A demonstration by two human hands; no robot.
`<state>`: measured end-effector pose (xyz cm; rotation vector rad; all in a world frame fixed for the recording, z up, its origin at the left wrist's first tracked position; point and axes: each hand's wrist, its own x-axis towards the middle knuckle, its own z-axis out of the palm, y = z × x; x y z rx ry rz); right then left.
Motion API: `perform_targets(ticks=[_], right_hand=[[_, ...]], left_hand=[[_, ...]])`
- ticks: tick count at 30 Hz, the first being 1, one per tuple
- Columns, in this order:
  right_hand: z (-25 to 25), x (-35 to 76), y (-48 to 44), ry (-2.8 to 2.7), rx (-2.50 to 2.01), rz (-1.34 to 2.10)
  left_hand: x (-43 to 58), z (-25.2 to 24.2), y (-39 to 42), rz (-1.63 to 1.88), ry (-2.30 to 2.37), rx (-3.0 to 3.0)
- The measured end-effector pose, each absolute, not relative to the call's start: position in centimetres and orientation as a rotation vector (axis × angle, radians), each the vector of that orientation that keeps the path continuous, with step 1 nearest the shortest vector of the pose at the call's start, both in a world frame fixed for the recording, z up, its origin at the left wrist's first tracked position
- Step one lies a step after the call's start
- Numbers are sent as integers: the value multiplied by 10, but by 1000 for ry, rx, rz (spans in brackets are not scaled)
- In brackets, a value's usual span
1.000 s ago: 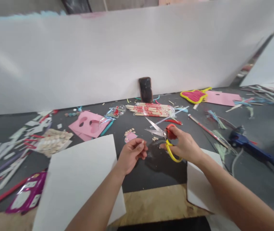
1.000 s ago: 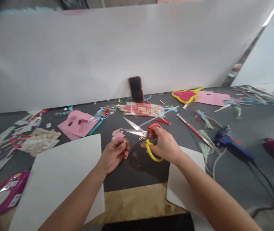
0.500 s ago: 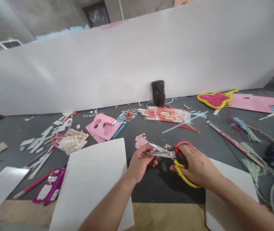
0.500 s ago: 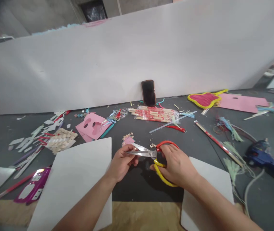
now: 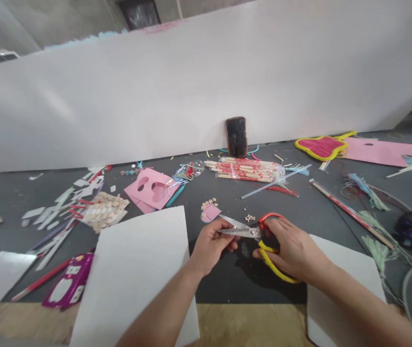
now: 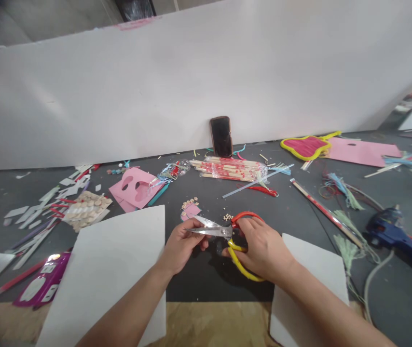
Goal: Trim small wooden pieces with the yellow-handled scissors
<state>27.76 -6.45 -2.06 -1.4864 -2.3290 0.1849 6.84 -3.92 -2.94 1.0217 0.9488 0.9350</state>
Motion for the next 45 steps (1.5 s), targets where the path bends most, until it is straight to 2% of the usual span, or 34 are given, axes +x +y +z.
perform_targets(ticks=[19, 45], right_hand=[[-20, 272, -67, -2388, -1527, 270], [-23, 269, -73, -2472, -1489, 29]], left_hand=[[67, -29, -39, 938, 967, 1040], [65, -29, -42, 968, 1008, 1234]])
